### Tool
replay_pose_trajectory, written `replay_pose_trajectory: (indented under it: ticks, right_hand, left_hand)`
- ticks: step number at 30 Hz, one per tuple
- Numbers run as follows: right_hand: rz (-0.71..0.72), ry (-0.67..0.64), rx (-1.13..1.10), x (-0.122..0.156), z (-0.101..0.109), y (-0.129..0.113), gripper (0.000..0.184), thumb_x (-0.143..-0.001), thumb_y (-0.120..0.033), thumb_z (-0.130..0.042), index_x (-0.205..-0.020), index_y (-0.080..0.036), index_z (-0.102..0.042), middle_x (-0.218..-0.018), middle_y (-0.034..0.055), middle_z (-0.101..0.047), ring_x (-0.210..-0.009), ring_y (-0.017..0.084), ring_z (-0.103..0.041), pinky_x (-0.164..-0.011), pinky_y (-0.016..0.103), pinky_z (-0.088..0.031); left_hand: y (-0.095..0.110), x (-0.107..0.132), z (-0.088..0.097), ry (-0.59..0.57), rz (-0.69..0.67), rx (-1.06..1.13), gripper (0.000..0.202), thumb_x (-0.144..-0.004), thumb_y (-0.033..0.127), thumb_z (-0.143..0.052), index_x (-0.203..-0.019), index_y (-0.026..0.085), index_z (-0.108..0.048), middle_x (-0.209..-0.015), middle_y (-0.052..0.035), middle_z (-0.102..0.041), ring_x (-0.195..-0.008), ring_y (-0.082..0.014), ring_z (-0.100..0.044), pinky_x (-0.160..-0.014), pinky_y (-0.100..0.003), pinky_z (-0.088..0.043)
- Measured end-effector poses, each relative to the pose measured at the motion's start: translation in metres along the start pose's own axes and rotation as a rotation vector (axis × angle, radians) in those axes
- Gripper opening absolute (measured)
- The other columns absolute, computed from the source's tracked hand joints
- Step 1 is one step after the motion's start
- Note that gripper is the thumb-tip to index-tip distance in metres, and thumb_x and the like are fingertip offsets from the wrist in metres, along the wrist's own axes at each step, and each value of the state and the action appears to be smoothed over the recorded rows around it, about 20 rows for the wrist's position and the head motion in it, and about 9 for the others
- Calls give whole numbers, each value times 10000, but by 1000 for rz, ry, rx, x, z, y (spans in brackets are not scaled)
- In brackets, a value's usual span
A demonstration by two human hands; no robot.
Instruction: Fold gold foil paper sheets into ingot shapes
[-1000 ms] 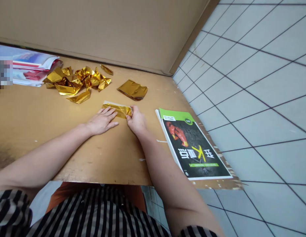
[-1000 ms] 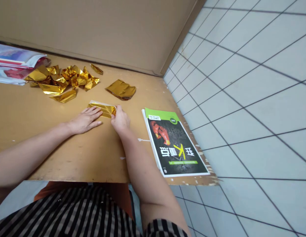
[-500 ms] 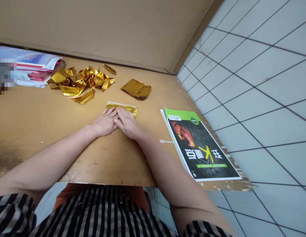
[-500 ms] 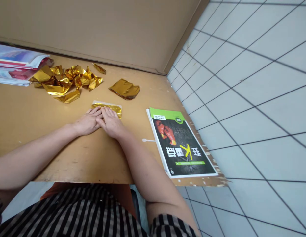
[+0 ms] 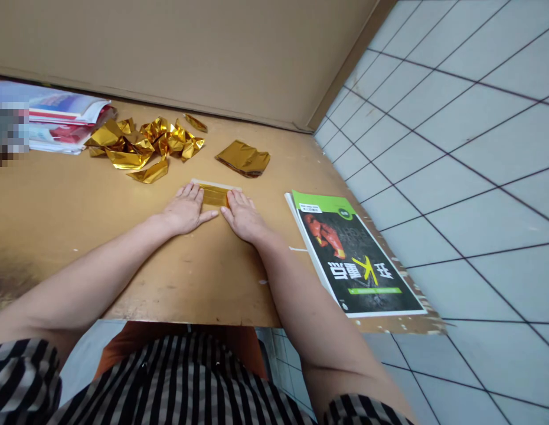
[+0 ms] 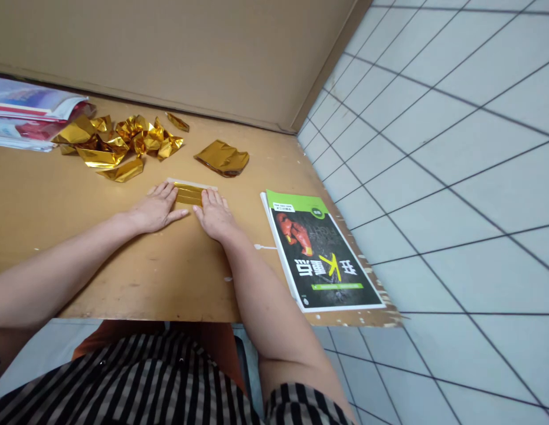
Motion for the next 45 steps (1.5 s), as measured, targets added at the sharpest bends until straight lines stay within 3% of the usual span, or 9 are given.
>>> replay_pose_trajectory:
  ticks: [4, 7, 14, 20, 25, 30, 38, 45]
  right_hand:
    - [-25, -20, 16, -2, -2, 1, 624, -954, -448, -306, -1474, -105, -331, -1568, 152, -269, -1462, 264, -199, -1173, 473, -186]
    - [-20, -29, 16, -2, -3, 2, 616, -954, -447, -299, -1479, -125, -326, -1572, 139, -261, -1463, 256, -199, -1172, 479, -187]
    - [-9, -12, 6, 0, -2, 3, 626, -953, -448, -291, -1472, -101, -333, -1569, 154, -261, -1461, 260, -206, -1177, 467, -184]
    - [-13, 25, 13, 1, 1, 2, 610, -952, -445, -299, -1460, -113, -358, -1553, 158, -304, -1456, 271, -220, -1174, 499, -172]
    - [93, 123, 11, -2, 8, -33, 603, -970, -475, -244, -1455, -141, -374, -1546, 128, -335, -1459, 256, -212, -1189, 497, -87]
    - [189, -14, -71, -13, -6, -62, 680, -967, -532, -153, -1498, -124, -271, -1570, 124, -282, -1464, 235, -196, -1185, 460, -140]
    - [82, -55, 16, -22, -6, -28, 713, -963, -544, -118, -1477, -95, -323, -1567, 146, -281, -1460, 252, -206, -1182, 454, -153]
    - [5, -29, 58, -18, -1, -4, 644, -964, -490, -186, -1491, -137, -301, -1576, 120, -265, -1466, 239, -189, -1182, 462, -162]
  left_hand:
    - [19, -9, -3, -49, -151, 25, 768, -925, 627, -246, -1491, 110, -286, -1565, -136, -275, -1461, -296, -177, -1179, -423, -131]
    - [25, -14, -9, -124, -190, 61, 759, -927, 622, -235, -1510, 136, -235, -1580, -117, -236, -1466, -273, -165, -1176, -408, -144]
    - [-9, -10, -4, -96, -63, 67, 816, -915, 653, -231, -1494, 79, -266, -1574, -161, -226, -1462, -303, -171, -1168, -424, -176]
    - [-12, -7, -6, -112, -39, 33, 821, -914, 650, -236, -1498, 73, -254, -1579, -158, -209, -1465, -303, -157, -1172, -420, -176]
    - [-6, -9, -2, -126, -36, 8, 763, -932, 589, -245, -1505, 85, -237, -1579, -149, -213, -1466, -300, -158, -1172, -431, -178]
    - [-2, -6, 1, -264, 56, -39, 664, -959, 423, -231, -1525, 87, -138, -1603, -113, -122, -1476, -266, -104, -1188, -399, -135]
    - [0, -6, 3, -191, 17, -47, 774, -937, 583, -197, -1508, 61, -207, -1590, -144, -165, -1470, -286, -142, -1178, -412, -159]
    - [4, -3, 7, -220, 65, -87, 790, -944, 582, -235, -1499, 21, -207, -1583, -174, -177, -1467, -303, -152, -1178, -418, -156]
Point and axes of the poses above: each hand's wrist, its own x-axis away from the middle knuckle, its own z-axis out of the back of the hand, y = z × x, the point moved 7 cm from there along -x, towards the middle knuckle
